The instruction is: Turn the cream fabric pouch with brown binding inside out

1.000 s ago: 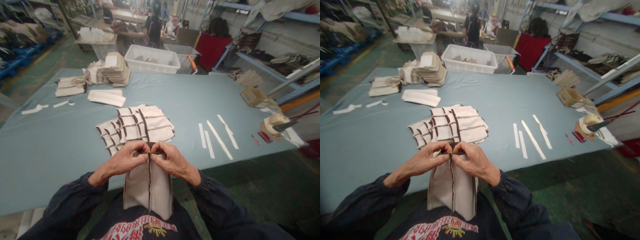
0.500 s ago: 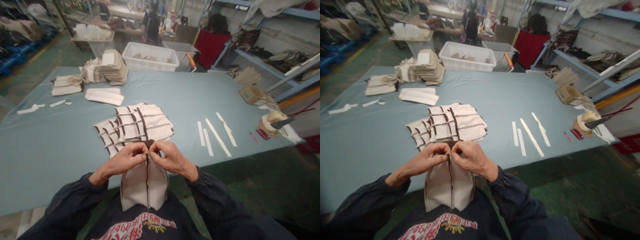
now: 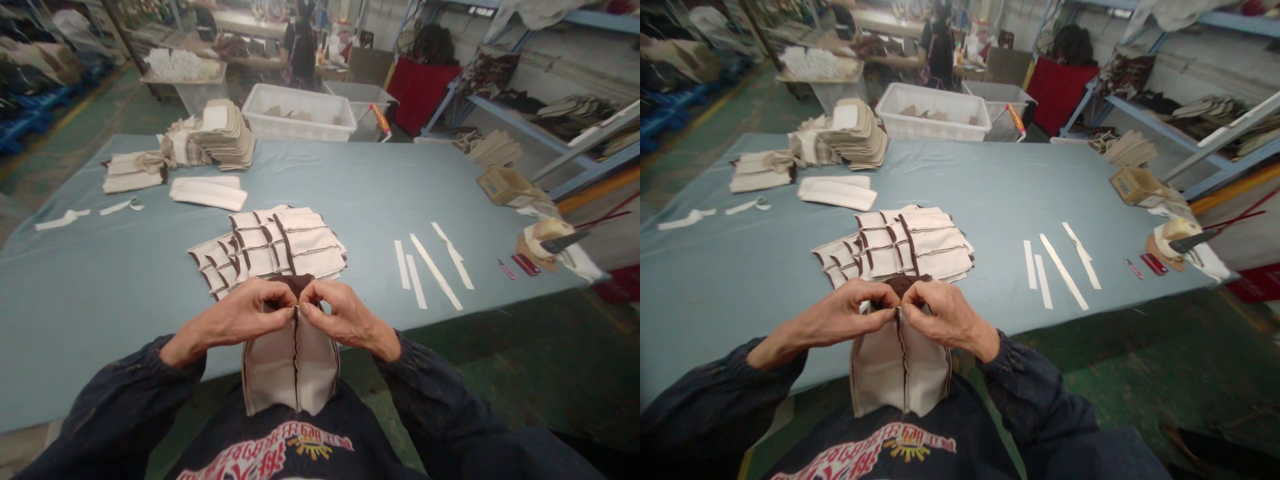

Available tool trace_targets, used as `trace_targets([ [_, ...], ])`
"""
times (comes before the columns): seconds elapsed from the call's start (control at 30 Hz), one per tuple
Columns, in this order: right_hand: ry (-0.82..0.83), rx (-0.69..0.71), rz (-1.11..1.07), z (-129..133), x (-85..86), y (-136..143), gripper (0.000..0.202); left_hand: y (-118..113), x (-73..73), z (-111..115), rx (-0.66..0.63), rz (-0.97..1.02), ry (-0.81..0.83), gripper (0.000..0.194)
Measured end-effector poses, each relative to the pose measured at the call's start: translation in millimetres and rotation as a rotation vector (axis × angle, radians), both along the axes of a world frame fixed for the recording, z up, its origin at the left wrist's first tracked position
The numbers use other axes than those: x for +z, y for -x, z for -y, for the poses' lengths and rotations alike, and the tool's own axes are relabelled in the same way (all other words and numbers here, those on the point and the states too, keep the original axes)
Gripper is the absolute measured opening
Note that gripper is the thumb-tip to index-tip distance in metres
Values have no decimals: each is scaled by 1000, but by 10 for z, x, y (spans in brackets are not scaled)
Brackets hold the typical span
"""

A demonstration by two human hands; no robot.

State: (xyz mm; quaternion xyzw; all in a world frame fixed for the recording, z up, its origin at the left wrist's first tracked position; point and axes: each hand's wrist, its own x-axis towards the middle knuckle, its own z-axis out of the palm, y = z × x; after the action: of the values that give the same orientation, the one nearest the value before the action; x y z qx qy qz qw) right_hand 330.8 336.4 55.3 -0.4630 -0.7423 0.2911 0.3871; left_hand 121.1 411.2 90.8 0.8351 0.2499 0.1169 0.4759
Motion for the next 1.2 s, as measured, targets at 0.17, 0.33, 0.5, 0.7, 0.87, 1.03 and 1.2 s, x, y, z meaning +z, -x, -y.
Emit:
trace_targets([
  [0.17,96,16,-4,-12,-12,6,5,2,-13,11,26,2,72,19],
  [0.33,3,24,101,0,-49,27,6,30,-42,36,3,-19,106,21],
  [0.5,-91,42,117,14,-85,36,7,61,-63,43,19,-21,155,19],
  [0.7,-112,101,96,20,-139,1,11,91,-102,58,29,-31,237,19],
  [0.87,-52,127,71,38,-120,1,12,131,-119,63,17,-45,271,22],
  [1.03,-41,97,75,41,-83,43,13,143,-127,51,3,-60,237,24],
  [1.2,-116,108,102,31,-109,69,13,150,-80,17,-20,-111,172,31],
])
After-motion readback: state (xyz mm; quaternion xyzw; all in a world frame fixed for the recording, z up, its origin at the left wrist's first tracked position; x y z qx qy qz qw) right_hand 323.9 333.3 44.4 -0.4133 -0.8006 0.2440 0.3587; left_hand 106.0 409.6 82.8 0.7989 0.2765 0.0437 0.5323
